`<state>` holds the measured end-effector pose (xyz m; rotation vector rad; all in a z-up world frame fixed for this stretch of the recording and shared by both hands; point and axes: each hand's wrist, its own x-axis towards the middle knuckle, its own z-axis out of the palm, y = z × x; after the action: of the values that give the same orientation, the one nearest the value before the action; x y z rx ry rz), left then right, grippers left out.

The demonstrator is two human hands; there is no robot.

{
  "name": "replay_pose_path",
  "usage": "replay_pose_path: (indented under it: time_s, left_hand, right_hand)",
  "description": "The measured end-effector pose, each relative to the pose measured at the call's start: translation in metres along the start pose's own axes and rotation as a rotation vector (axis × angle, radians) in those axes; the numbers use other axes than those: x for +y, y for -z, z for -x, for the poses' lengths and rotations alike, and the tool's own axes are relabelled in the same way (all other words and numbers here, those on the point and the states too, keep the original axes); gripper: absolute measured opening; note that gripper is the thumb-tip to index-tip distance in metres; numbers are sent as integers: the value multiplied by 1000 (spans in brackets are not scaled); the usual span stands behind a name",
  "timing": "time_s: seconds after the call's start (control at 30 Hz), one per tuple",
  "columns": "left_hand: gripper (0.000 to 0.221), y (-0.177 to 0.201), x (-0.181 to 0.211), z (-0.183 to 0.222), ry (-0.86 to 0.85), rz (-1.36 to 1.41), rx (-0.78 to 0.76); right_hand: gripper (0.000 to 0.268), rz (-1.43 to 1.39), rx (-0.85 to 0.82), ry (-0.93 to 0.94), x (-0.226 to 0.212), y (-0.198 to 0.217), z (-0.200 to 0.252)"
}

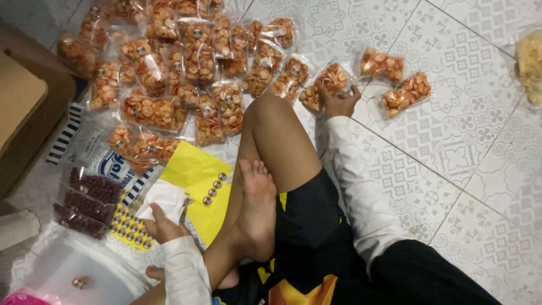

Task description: Manually applying stickers to individual snack bags and organizing them while sitting on the floor.

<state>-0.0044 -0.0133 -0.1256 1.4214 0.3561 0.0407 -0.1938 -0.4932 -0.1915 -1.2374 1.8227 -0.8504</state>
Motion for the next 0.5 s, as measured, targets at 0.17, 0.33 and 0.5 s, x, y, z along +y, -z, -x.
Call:
replay_pose_path:
  time_s: [0.17,0.33,0.5]
  left_hand:
    - [46,5,-25,-8,124,79,62]
    - [105,-60,-54,21,421,-58,-80]
    - [62,-154,-41,70,-1142,-667,-694]
  right_hand:
    - [90,-290,-70,174,-3,18,0]
    - [64,-713,-283,359,-108,72,98]
    - [56,-818,-683,350,-132,84,151]
